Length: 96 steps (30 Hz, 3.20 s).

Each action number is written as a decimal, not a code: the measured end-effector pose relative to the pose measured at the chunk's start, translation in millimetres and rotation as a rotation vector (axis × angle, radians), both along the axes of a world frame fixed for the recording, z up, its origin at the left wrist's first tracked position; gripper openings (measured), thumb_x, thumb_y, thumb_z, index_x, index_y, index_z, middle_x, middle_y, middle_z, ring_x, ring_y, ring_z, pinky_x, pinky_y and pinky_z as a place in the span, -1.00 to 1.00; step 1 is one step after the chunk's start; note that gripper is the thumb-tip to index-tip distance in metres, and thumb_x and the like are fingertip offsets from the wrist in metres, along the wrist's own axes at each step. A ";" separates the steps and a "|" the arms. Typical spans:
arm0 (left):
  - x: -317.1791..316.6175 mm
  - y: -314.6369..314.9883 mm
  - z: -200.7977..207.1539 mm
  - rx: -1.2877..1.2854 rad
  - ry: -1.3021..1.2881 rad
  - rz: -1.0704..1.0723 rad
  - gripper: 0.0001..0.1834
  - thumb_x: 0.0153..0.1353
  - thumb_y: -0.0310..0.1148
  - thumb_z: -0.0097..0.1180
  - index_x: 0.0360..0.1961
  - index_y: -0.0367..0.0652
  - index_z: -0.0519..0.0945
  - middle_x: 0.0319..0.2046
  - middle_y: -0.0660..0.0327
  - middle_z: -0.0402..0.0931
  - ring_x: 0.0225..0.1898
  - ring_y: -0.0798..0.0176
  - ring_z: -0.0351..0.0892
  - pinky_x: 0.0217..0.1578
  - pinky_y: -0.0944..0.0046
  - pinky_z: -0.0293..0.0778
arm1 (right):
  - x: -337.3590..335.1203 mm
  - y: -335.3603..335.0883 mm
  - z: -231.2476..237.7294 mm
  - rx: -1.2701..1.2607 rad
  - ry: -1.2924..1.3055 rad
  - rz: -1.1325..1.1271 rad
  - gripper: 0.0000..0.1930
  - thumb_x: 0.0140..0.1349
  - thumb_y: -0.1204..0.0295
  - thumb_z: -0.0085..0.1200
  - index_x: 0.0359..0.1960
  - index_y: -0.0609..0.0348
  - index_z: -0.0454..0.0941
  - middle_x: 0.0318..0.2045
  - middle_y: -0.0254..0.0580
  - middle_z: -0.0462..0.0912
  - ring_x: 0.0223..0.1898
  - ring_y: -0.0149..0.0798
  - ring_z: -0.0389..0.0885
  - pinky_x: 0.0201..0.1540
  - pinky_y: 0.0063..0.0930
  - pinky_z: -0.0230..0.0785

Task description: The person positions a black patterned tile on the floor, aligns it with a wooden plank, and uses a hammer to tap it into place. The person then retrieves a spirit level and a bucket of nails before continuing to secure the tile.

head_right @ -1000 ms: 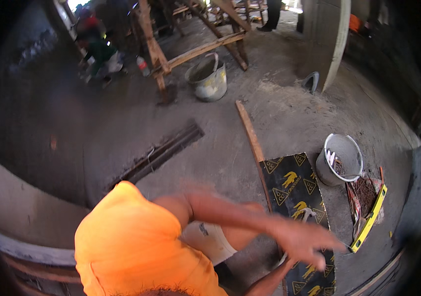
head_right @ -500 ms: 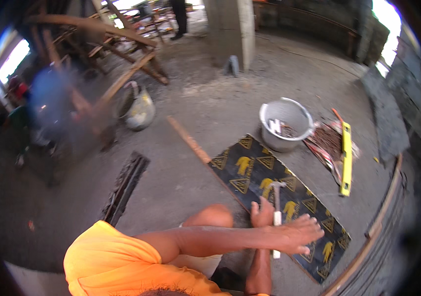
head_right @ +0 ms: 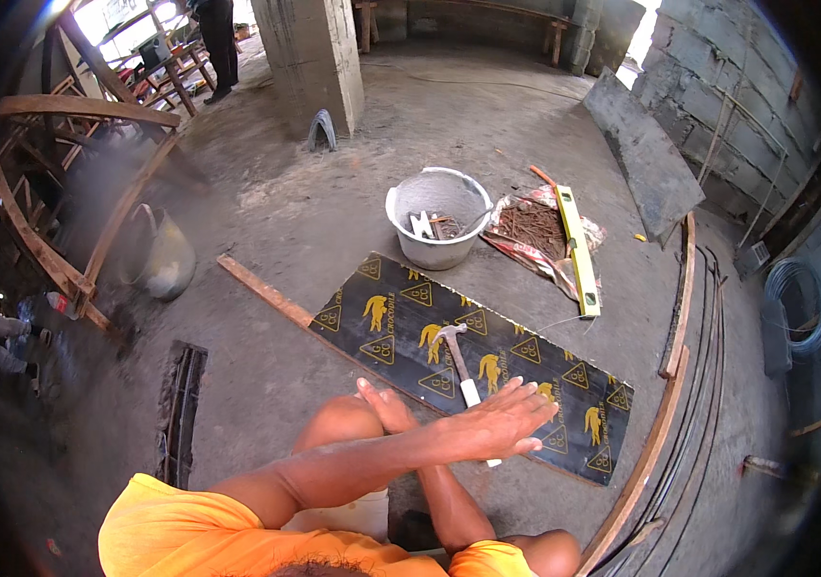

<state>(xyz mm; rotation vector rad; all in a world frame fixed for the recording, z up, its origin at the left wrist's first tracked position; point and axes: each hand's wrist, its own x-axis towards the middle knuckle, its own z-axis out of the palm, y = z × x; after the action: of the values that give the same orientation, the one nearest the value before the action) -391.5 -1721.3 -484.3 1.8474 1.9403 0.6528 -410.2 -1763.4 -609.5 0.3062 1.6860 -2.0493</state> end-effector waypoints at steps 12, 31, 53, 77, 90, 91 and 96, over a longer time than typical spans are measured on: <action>1.8 5.2 -16.3 0.166 -0.039 0.030 -0.36 0.33 -0.18 0.19 0.29 -0.36 0.36 0.21 -0.25 0.42 0.36 -0.27 0.29 0.42 -0.26 0.07 | -4.6 17.5 28.9 0.369 0.338 0.011 -0.55 0.41 0.07 0.11 -0.30 0.31 0.67 -0.41 -0.03 0.66 -0.33 -0.28 0.56 -0.18 -0.27 0.42; 0.6 9.6 -0.8 -0.161 0.016 -0.098 -0.33 0.42 -0.09 0.08 0.39 -0.30 0.27 0.32 -0.20 0.36 0.41 -0.24 0.27 0.43 -0.24 0.11 | -1.9 14.5 40.8 0.399 0.406 -0.131 -0.58 0.40 0.11 0.15 -0.40 0.29 0.60 -0.56 -0.23 0.51 -0.41 -0.43 0.39 -0.33 -0.33 0.34; 0.2 7.5 -2.3 -0.219 -0.076 -0.096 -0.30 0.43 -0.11 0.05 0.43 -0.34 0.22 0.33 -0.26 0.29 0.45 -0.27 0.17 0.48 -0.21 0.01 | -10.2 17.8 28.1 0.319 0.393 0.022 -0.54 0.37 0.05 0.15 -0.24 0.33 0.68 -0.36 0.06 0.70 -0.25 -0.25 0.65 -0.10 -0.26 0.47; -15.9 8.0 -36.0 -0.031 -0.139 -0.032 -0.32 0.37 -0.17 0.13 0.37 -0.37 0.30 0.26 -0.26 0.37 0.40 -0.25 0.26 0.47 -0.19 0.04 | -9.9 4.4 13.2 0.250 0.412 -0.227 -0.60 0.35 0.20 0.24 -0.53 0.27 0.55 -0.63 -0.27 0.52 -0.49 -0.50 0.36 -0.45 -0.37 0.29; -131.4 -90.4 35.6 -0.330 -0.018 0.164 -0.37 0.41 0.02 0.03 0.27 -0.28 0.46 0.11 -0.18 0.53 0.21 -0.21 0.47 0.26 -0.11 0.32 | 100.1 56.1 148.1 0.189 -0.005 -0.078 -0.64 0.42 0.36 0.06 0.14 0.32 0.56 -0.27 -0.19 0.73 -0.45 -0.40 0.63 -0.31 -0.46 0.50; -134.6 -114.5 43.2 -0.282 -0.061 0.313 -0.34 0.41 0.07 0.02 0.26 -0.28 0.47 0.13 -0.20 0.52 0.23 -0.22 0.46 0.26 -0.12 0.34 | 96.5 60.9 171.6 0.203 -0.038 -0.052 -0.62 0.42 0.37 0.05 0.19 0.31 0.54 -0.26 -0.20 0.73 -0.44 -0.42 0.63 -0.31 -0.49 0.50; -110.8 -256.3 68.2 -0.320 -0.305 1.124 -0.26 0.42 0.10 -0.02 0.33 -0.35 0.40 0.32 -0.23 0.37 0.39 -0.23 0.29 0.41 -0.07 0.19 | 53.5 83.5 327.7 0.198 0.065 -0.312 -0.74 0.48 0.39 0.02 0.03 0.32 0.59 -0.33 -0.22 0.71 -0.45 -0.46 0.62 -0.38 -0.56 0.49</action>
<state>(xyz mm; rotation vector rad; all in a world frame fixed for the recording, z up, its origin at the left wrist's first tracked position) -502.3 -1977.6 -416.1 0.3140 2.5379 0.7759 -356.7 -1679.9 -281.8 0.6079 1.9907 -2.1271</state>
